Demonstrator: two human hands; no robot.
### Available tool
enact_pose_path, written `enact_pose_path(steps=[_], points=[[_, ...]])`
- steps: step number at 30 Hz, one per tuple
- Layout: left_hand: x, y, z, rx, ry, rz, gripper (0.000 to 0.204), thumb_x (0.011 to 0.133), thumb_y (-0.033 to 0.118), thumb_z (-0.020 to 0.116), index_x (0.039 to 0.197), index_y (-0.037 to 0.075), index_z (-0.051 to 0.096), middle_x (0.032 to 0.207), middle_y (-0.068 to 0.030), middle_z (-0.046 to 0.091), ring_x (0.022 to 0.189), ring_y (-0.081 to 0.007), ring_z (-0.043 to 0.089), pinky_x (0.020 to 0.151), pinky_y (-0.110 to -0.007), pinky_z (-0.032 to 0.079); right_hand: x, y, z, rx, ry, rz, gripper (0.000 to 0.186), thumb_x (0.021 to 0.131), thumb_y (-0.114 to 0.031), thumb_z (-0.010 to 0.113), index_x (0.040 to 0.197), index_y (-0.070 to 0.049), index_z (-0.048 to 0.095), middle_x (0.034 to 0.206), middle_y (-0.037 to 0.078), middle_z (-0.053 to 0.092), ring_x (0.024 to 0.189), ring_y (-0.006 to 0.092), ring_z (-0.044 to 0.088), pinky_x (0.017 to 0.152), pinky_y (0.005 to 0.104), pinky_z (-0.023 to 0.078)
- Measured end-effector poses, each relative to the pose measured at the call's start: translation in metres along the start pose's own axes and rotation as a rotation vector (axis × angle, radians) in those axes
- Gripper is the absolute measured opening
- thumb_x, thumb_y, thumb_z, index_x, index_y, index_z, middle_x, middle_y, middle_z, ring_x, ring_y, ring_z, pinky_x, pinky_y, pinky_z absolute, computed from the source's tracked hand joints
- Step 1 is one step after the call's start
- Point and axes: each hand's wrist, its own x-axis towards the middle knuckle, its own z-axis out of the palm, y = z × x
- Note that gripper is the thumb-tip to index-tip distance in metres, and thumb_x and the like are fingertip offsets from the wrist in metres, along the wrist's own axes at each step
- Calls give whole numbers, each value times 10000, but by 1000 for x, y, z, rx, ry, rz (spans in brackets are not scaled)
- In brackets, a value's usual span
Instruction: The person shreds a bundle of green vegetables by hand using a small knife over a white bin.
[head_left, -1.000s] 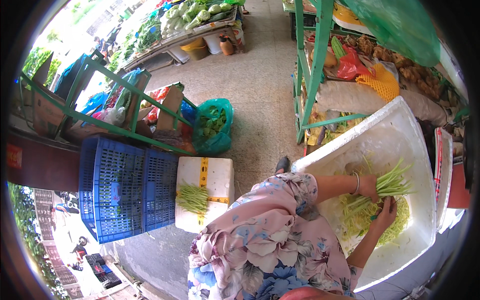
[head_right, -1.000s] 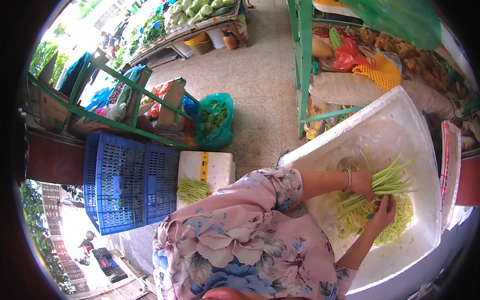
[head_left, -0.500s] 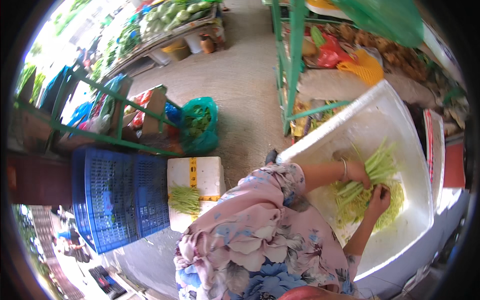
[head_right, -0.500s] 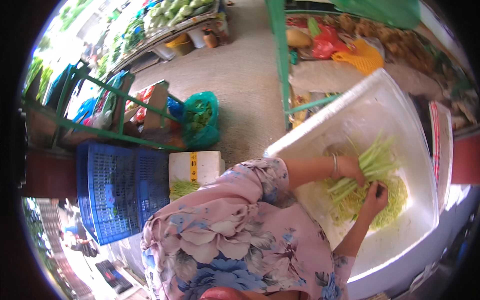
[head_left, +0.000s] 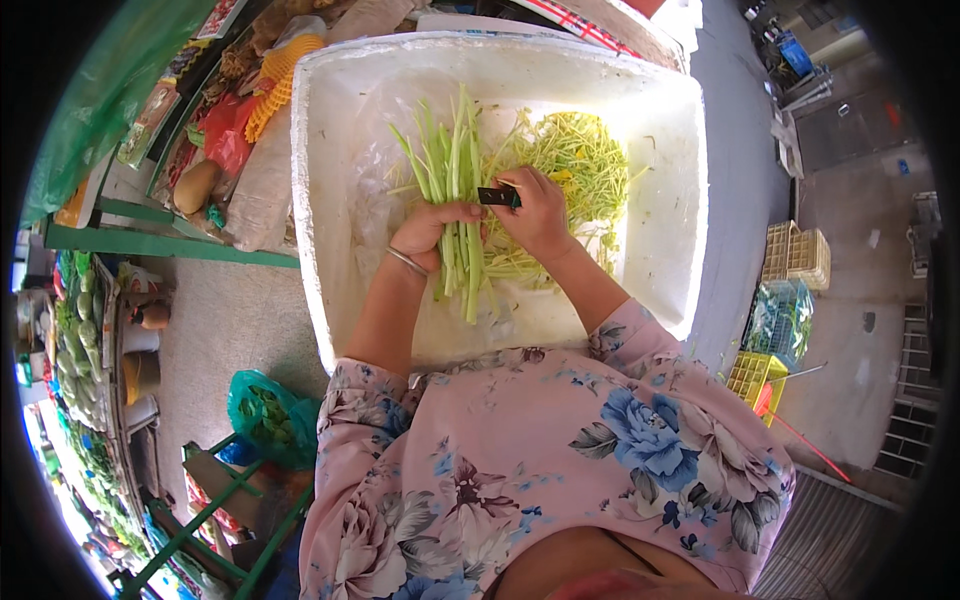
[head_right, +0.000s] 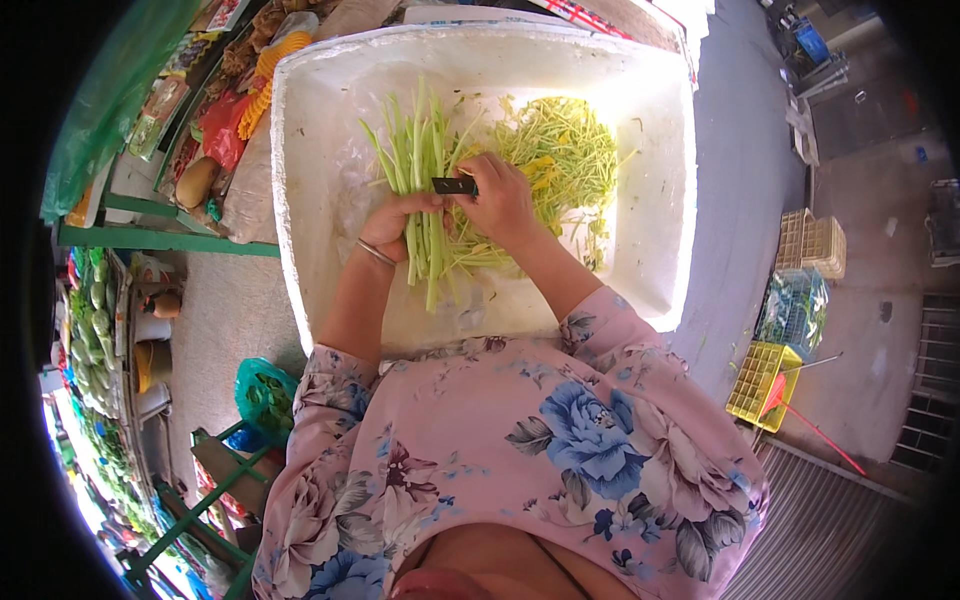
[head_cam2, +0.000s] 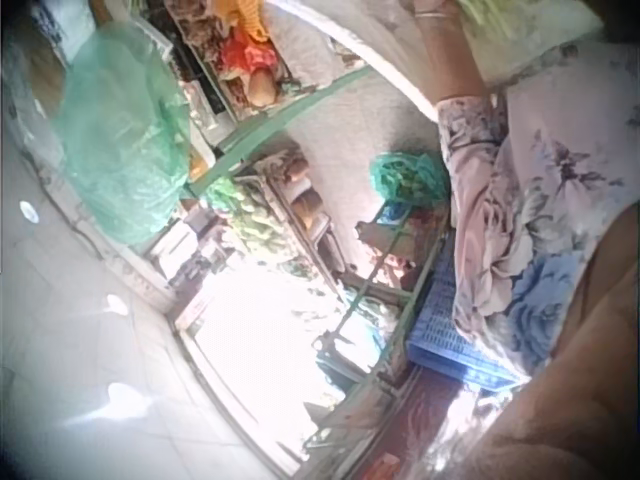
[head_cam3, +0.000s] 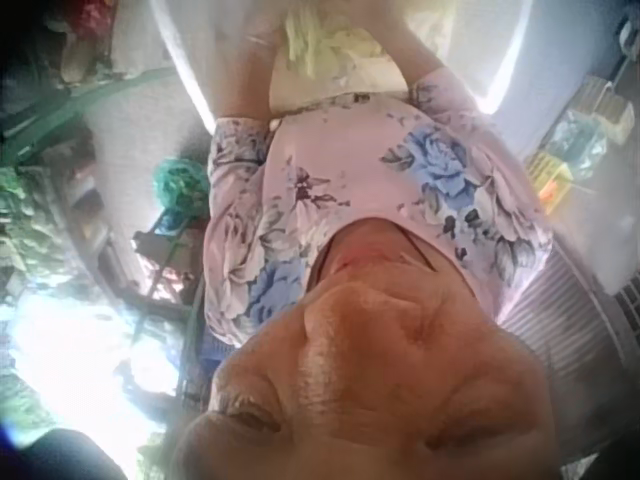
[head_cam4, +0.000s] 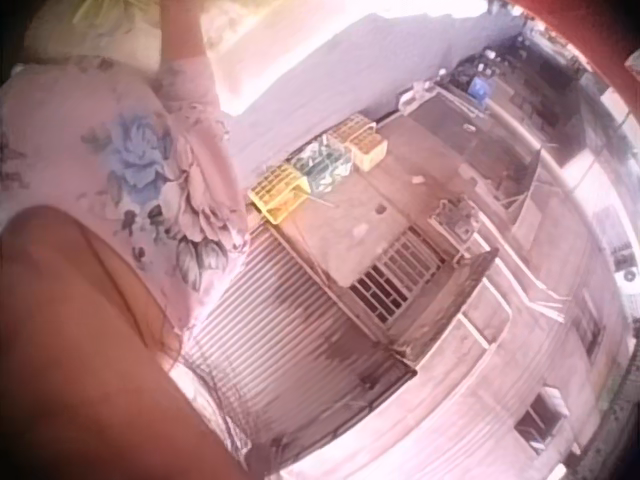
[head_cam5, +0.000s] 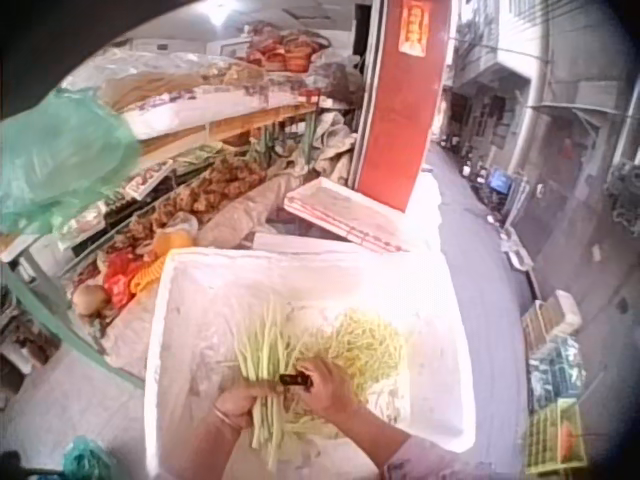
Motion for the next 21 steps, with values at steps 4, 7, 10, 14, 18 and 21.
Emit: enact_pose_path(steps=[4,7,10,14,18,21], points=[[-2,-1,-7,-36,-7,-11,132,721,66,640,828,-3,605,706,-82,606,589,-197,595,536,-301,487,4,4,-3,47,-69,-100,245,641,-36,678,833,-71,530,751,74,565,648,272,574,562,358,463],[-6,-1,-14,-30,-29,-78,235,721,27,619,947,-19,573,775,-101,608,626,-208,600,575,-328,508,5,27,-10,-54,-18,18,248,662,-52,682,871,-56,548,765,76,579,639,241,579,554,340,464],[-12,-1,-7,39,28,-67,285,714,7,619,990,-23,561,798,-113,611,633,-213,605,581,-333,511,5,69,-31,8,193,374,232,734,-78,689,941,-24,599,781,57,604,613,123,549,527,268,446],[-7,0,-12,199,93,-12,278,700,-7,642,970,-21,576,778,-108,618,625,-209,612,572,-314,509,16,44,-39,603,-85,1027,412,843,-259,623,1157,-10,527,757,19,555,537,69,424,456,215,347],[-10,-1,-1,246,160,67,244,685,-29,662,922,-28,605,762,-107,630,614,-199,613,548,-314,509,14,19,-34,1207,-219,900,477,921,-284,495,1293,0,408,737,10,535,532,66,386,457,203,315],[-12,-2,1,336,176,88,261,696,-16,652,949,-23,592,773,-100,627,630,-193,609,555,-301,498,17,9,-22,1063,-323,934,431,895,-296,539,1239,-40,496,684,-17,506,517,47,383,453,199,295]])
